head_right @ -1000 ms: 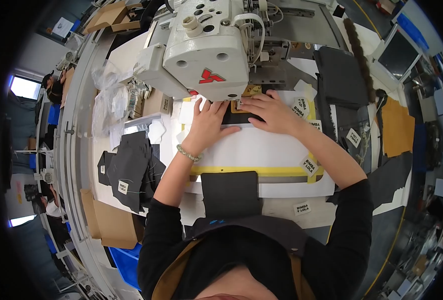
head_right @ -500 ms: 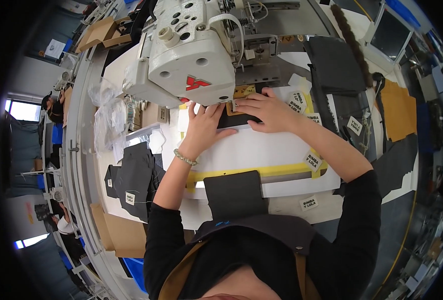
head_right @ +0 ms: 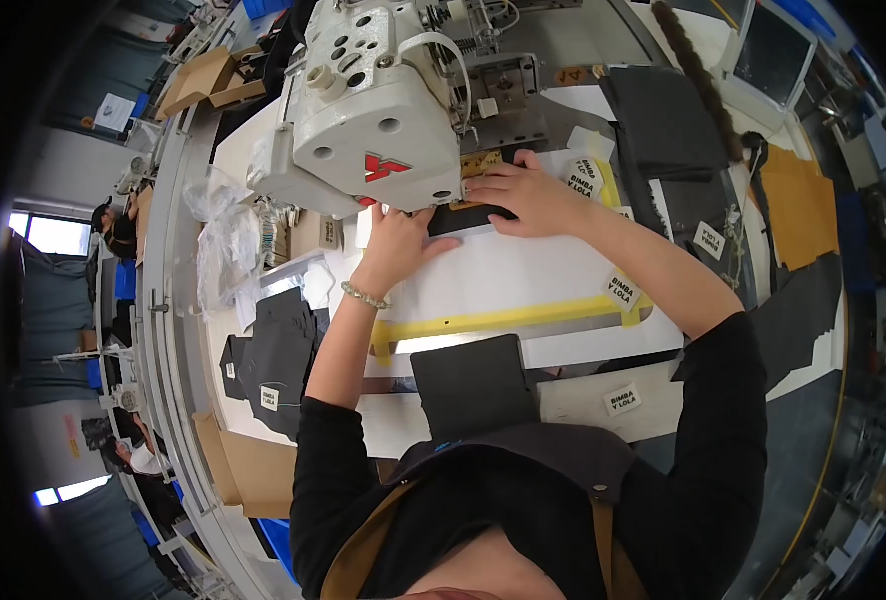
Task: Sewing textile labels onto small black fabric pieces using an industrial sewing machine.
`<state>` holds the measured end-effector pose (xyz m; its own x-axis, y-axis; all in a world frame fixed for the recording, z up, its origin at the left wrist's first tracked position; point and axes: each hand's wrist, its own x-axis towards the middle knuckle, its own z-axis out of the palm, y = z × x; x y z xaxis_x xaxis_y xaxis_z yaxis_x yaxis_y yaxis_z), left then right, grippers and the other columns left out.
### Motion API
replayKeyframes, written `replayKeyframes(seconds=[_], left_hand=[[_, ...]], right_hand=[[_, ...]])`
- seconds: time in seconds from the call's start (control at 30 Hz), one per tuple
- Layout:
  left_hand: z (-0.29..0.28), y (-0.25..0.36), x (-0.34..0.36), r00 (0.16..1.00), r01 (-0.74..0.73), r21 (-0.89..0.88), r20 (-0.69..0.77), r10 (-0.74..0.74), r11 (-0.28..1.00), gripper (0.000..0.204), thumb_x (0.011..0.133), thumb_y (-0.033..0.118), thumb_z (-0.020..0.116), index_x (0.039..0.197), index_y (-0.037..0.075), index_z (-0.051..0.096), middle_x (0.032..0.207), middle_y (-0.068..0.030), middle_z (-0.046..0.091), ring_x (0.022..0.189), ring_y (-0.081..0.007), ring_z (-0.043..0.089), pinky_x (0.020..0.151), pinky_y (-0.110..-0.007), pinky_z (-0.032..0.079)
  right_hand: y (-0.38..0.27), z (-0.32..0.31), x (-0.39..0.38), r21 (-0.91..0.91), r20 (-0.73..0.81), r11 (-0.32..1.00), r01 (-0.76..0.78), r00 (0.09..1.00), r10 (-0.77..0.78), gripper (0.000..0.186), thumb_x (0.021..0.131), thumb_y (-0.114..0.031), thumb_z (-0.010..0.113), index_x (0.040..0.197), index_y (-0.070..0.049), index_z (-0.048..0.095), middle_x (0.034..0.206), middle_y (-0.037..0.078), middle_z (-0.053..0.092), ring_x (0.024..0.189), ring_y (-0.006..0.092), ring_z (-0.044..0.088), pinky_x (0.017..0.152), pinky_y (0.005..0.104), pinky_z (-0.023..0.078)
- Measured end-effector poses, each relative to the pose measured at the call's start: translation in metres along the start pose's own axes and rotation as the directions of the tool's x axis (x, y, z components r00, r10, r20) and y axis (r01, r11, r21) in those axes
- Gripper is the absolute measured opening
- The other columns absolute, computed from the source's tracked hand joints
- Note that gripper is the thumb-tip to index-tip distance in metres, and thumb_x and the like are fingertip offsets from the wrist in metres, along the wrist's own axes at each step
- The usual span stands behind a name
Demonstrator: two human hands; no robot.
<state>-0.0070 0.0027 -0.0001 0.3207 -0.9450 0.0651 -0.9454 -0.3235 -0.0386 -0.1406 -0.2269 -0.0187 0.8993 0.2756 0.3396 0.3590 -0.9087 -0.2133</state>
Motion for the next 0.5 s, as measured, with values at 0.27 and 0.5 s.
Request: replayKeyframes(seconds=[0.27, 0.5], left_hand=[[0.0013, -0.0012, 0.0023, 0.999, -0.018, -0.064, -0.049, 0.015, 0.998, 0.069, 0.084, 0.06, 0.059, 0.121, 0.001, 0.062, 0.124, -0.0134, 0.06, 0.123, -0.0293, 0.047, 0.106, -0.055, 0.024], [0.0018, 0.001, 0.0014, 0.996, -0.037, 0.013, -0.077, 0.037, 0.999, 0.071, 0.082, 0.064, 0.059, 0.118, 0.003, 0.064, 0.114, -0.014, 0.063, 0.11, -0.029, 0.056, 0.094, -0.047, 0.038]], right_hand=[[-0.0028, 0.0, 0.0004, -0.006, -0.027, 1.0, 0.007, 1.0, -0.007, 0.038, 0.081, -0.024, 0.065, 0.117, -0.011, 0.063, 0.123, 0.003, 0.063, 0.121, 0.0212, 0.052, 0.098, 0.049, 0.031], [-0.0057, 0.0083, -0.0081, -0.143, -0.083, 0.99, -0.01, 0.997, -0.002, 0.036, 0.084, -0.026, 0.063, 0.118, -0.012, 0.064, 0.125, 0.001, 0.064, 0.115, 0.0189, 0.056, 0.097, 0.047, 0.034]])
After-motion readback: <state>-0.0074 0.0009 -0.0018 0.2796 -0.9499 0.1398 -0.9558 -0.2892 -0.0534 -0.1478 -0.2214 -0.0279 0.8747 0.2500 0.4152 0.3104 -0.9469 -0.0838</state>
